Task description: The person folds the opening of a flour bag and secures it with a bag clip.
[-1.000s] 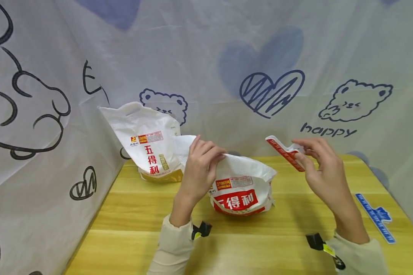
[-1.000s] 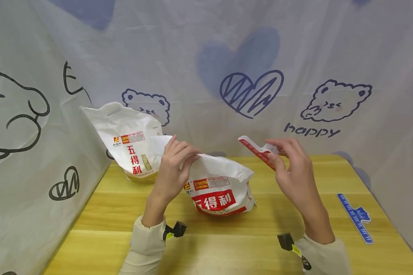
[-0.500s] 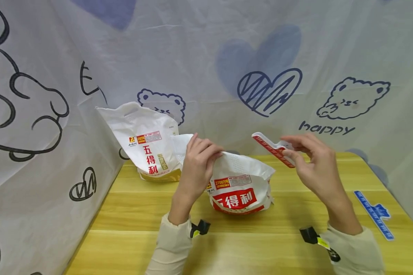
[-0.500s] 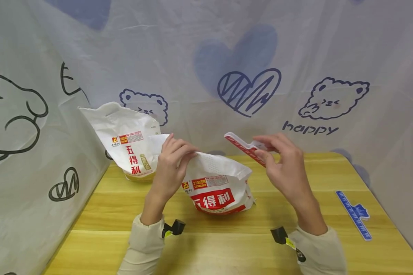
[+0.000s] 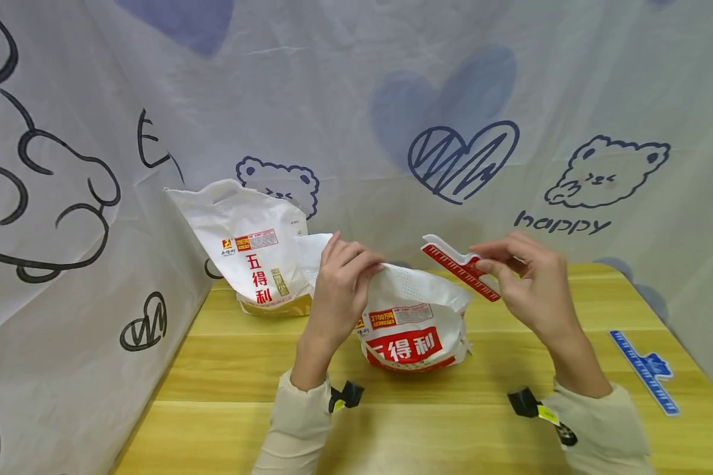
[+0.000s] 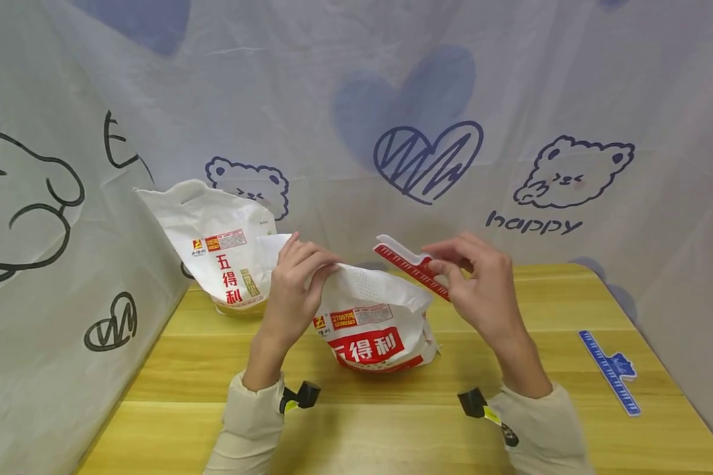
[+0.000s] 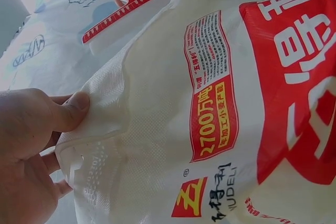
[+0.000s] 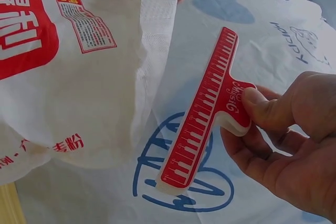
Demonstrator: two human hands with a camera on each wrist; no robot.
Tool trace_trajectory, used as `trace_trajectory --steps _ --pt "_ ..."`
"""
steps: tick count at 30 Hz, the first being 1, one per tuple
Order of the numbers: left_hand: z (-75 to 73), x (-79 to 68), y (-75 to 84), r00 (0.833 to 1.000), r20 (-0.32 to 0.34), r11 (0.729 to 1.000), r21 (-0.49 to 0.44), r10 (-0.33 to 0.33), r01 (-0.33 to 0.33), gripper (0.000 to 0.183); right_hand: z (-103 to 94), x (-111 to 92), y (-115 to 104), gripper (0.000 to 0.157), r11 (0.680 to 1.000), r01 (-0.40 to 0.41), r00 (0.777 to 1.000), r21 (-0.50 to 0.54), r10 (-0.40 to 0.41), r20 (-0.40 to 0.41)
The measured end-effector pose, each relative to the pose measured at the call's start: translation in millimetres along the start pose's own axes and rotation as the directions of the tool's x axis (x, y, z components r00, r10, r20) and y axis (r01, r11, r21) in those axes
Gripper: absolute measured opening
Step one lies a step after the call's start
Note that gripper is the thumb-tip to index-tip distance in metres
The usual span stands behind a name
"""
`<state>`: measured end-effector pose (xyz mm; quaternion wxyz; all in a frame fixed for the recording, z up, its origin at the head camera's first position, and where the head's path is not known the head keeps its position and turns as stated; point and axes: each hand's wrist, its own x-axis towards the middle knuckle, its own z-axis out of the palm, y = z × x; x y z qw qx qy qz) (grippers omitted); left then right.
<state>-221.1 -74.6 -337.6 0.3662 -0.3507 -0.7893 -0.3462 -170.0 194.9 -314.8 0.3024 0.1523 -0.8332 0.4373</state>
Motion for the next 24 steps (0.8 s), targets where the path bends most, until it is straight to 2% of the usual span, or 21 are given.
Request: trace_trajectory --steps 7,16,24 --pt "0.1 -0.5 -0.3 1.0 -0.008 1.0 -0.011 0.008 -0.008 0.004 3.0 0.8 -0.3 0.02 0.999 0.003 1.0 0.033 -0.003 0.003" --pt "-0.6 0.9 -0.7 1.0 0.004 1.0 -0.026 0.0 0.0 0.006 7.6 3.1 2.9 0.02 0.999 0.002 0.998 0.042 -0.004 0.058" --pt "0.3 0.5 -2.4 0.999 -0.036 0.998 -0.059 0.003 -0.005 0.004 17.8 5.4 6.3 0.02 0.996 0.016 0.995 0.09 -0.024 0.097"
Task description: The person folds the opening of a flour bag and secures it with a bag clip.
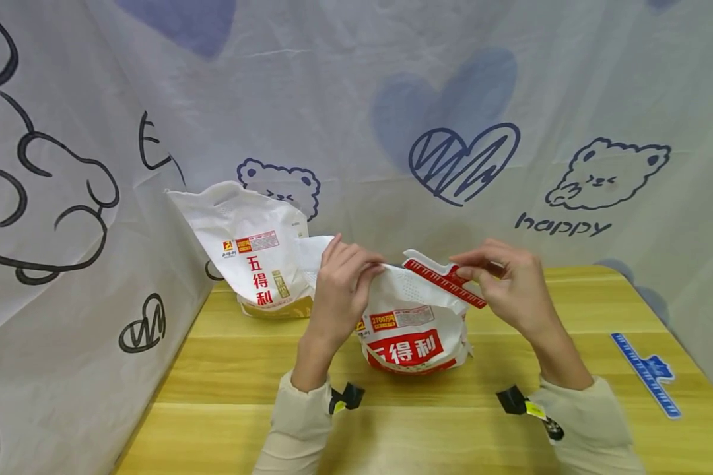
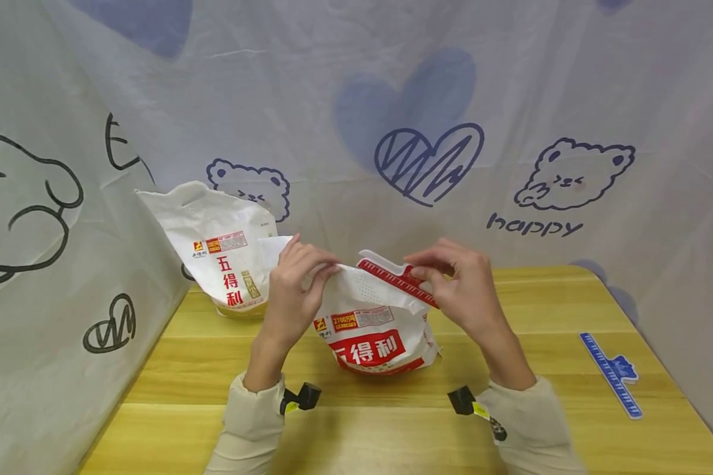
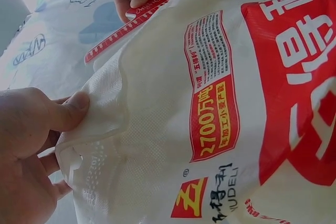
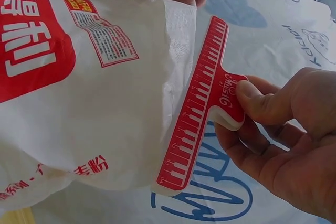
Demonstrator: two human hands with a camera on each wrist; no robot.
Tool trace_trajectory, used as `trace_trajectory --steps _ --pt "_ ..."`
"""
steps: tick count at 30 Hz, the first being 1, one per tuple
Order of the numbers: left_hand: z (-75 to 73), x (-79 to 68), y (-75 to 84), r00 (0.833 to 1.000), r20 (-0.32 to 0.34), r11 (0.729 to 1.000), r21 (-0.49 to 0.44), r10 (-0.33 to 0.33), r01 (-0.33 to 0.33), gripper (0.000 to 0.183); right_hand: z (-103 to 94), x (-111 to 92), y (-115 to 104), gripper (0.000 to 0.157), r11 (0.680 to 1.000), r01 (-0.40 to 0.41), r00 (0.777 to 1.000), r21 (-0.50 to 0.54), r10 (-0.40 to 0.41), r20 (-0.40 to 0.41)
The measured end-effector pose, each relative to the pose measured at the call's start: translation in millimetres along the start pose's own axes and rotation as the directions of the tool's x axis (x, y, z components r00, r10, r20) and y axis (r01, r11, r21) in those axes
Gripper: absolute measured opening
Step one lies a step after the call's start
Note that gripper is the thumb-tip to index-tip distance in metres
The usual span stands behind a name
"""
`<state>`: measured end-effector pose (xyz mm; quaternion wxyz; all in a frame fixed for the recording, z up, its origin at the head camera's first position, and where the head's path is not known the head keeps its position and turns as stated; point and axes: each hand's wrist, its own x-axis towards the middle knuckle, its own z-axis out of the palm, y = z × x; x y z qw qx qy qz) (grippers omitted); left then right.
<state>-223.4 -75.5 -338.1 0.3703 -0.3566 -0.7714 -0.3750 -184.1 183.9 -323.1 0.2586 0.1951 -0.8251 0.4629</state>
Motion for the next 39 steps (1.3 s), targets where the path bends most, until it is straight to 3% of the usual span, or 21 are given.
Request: trace_trajectory --steps 14,39 --pt "1.0 3.3 0.7 0.999 -0.036 1.0 -0.015 -0.015 0.014 0.009 10.8 3.4 -4.6 0.019 0.998 -0.039 0.996 0.043 0.035 0.088" --pt "6.8 10.8 3.9 0.997 -0.071 1.0 -0.025 -0.012 0.011 0.008 25.0 0.8 1.5 0.017 0.997 -0.066 0.991 0.048 0.06 0.124"
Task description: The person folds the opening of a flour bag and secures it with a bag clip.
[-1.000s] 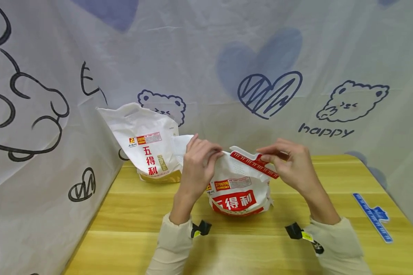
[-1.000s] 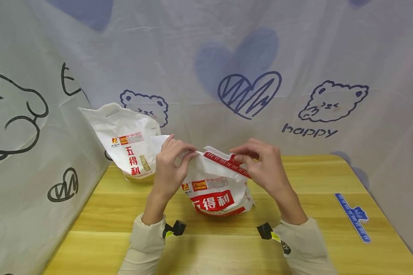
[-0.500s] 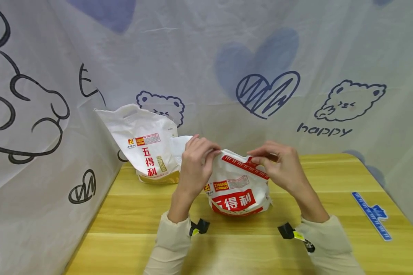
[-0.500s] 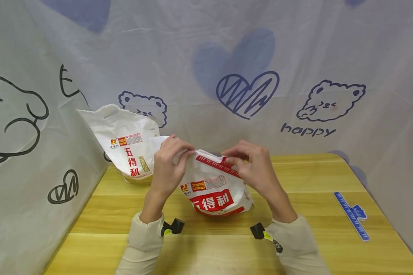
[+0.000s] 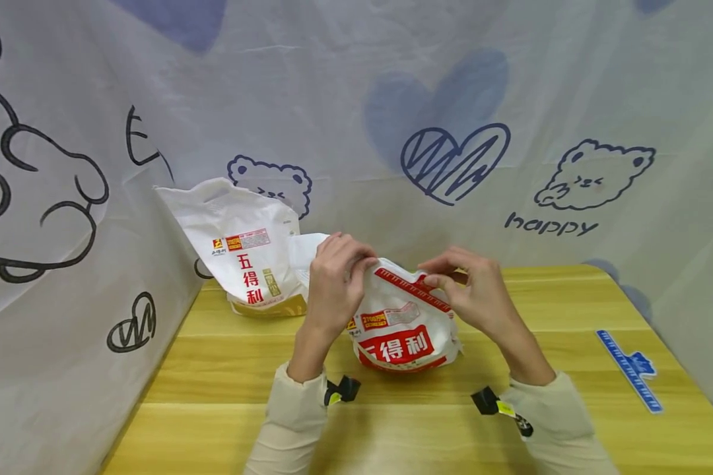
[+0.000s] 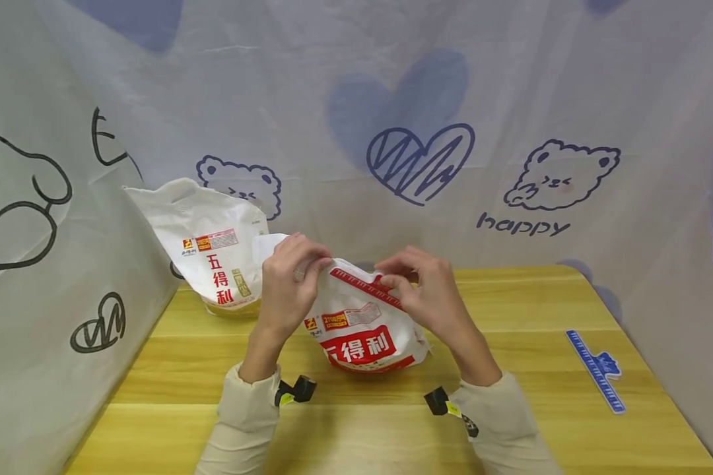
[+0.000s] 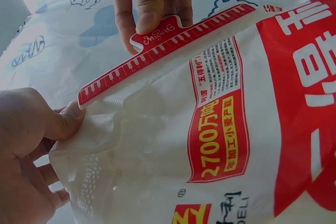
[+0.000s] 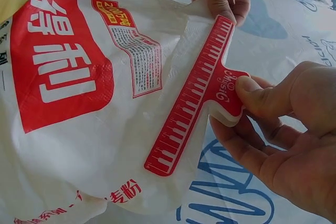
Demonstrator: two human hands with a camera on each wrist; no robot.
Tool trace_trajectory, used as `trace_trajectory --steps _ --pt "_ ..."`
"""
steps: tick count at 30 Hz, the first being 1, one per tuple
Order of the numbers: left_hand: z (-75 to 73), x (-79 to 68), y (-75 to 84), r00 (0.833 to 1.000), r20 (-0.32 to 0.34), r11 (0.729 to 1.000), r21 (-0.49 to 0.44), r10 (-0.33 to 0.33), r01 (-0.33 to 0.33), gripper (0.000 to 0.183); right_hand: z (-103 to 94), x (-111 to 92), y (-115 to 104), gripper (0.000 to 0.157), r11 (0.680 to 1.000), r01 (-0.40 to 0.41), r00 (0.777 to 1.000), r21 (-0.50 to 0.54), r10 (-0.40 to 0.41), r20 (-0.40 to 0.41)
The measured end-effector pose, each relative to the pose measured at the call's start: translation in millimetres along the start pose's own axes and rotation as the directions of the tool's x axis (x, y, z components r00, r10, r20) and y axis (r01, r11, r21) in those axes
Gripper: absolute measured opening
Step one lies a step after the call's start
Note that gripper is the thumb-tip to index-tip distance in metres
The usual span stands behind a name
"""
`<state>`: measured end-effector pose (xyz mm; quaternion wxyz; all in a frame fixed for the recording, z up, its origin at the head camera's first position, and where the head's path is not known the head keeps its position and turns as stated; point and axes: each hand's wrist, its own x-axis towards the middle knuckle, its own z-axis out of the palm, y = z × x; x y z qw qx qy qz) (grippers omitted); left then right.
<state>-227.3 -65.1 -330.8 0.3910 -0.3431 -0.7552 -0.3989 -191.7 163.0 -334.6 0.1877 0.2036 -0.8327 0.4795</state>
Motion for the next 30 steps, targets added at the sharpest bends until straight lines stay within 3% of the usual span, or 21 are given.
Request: trace_trajectory --steps 21,30 --pt "5.6 1.0 -0.2 0.999 -0.018 1.0 0.016 0.026 -0.026 0.007 -0.5 -0.2 1.6 0.017 0.999 -0.035 0.999 0.004 0.035 0.041" --pt "5.4 -0.8 -0.2 0.999 0.0 0.999 0.025 0.044 -0.044 0.007 -0.6 -5.4 4.6 0.025 0.999 -0.043 0.999 0.023 0.042 0.034"
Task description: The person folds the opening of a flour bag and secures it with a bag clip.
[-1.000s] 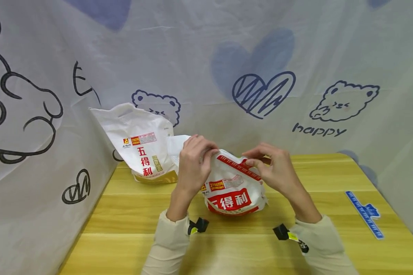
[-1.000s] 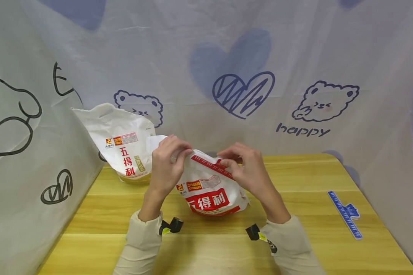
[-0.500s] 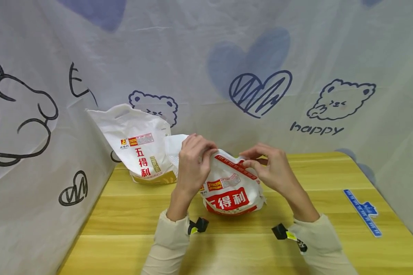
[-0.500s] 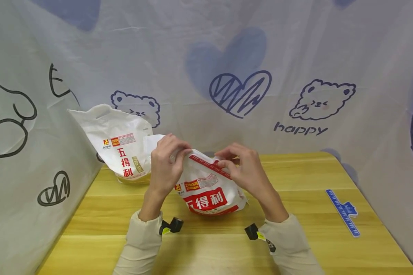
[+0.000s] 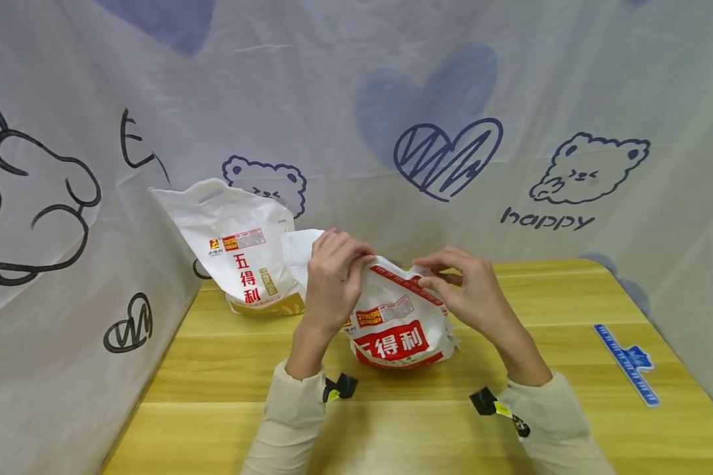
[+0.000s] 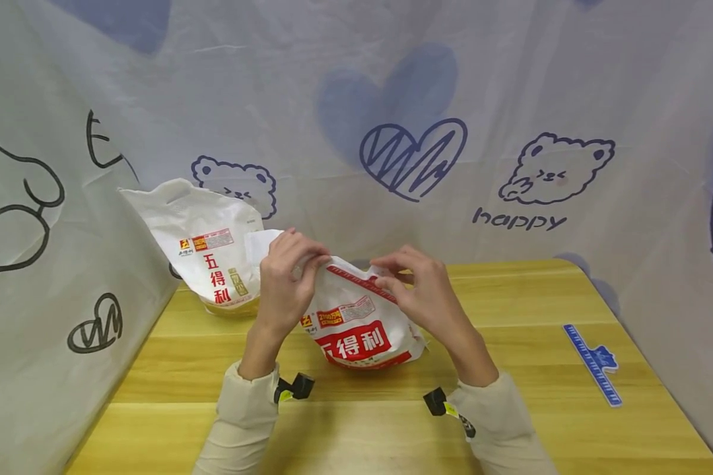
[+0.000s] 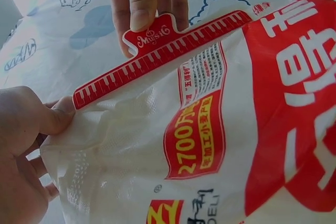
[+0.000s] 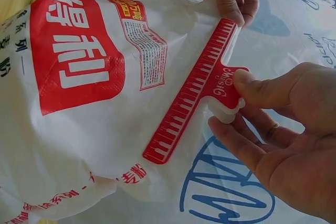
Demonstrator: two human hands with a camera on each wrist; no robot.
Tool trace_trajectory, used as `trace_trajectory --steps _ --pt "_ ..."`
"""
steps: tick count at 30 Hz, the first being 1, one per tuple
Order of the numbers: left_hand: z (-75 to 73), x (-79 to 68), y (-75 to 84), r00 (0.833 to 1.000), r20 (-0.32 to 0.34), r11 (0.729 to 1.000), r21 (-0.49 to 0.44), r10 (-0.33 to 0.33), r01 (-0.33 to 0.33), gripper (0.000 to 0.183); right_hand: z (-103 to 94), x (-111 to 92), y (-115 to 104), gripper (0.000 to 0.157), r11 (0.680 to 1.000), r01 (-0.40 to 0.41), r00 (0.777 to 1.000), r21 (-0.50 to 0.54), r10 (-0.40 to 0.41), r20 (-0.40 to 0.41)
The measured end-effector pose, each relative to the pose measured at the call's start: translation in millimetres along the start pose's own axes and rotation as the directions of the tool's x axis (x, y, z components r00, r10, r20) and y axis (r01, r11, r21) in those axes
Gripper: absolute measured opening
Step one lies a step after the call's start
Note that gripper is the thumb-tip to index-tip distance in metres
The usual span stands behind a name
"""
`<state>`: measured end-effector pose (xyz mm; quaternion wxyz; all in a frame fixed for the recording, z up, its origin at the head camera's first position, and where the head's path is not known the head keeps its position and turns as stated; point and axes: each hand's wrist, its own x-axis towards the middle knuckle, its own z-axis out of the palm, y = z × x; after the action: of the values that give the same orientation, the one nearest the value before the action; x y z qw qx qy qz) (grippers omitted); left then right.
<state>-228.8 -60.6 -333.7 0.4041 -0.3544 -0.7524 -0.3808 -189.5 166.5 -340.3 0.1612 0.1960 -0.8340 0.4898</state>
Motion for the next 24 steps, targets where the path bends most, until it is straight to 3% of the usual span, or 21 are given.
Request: trace_trajectory --steps 14,24 --pt "-8.5 -5.2 -1.7 1.0 0.024 1.0 0.014 -0.006 0.006 0.006 3.4 -0.3 -1.1 0.029 0.997 0.059 0.998 0.041 -0.059 -0.009" --pt "-12.1 -10.0 0.8 0.999 0.032 1.0 0.001 0.005 -0.005 0.005 1.7 -7.0 -1.8 0.032 0.998 0.066 0.997 -0.013 -0.067 -0.032"
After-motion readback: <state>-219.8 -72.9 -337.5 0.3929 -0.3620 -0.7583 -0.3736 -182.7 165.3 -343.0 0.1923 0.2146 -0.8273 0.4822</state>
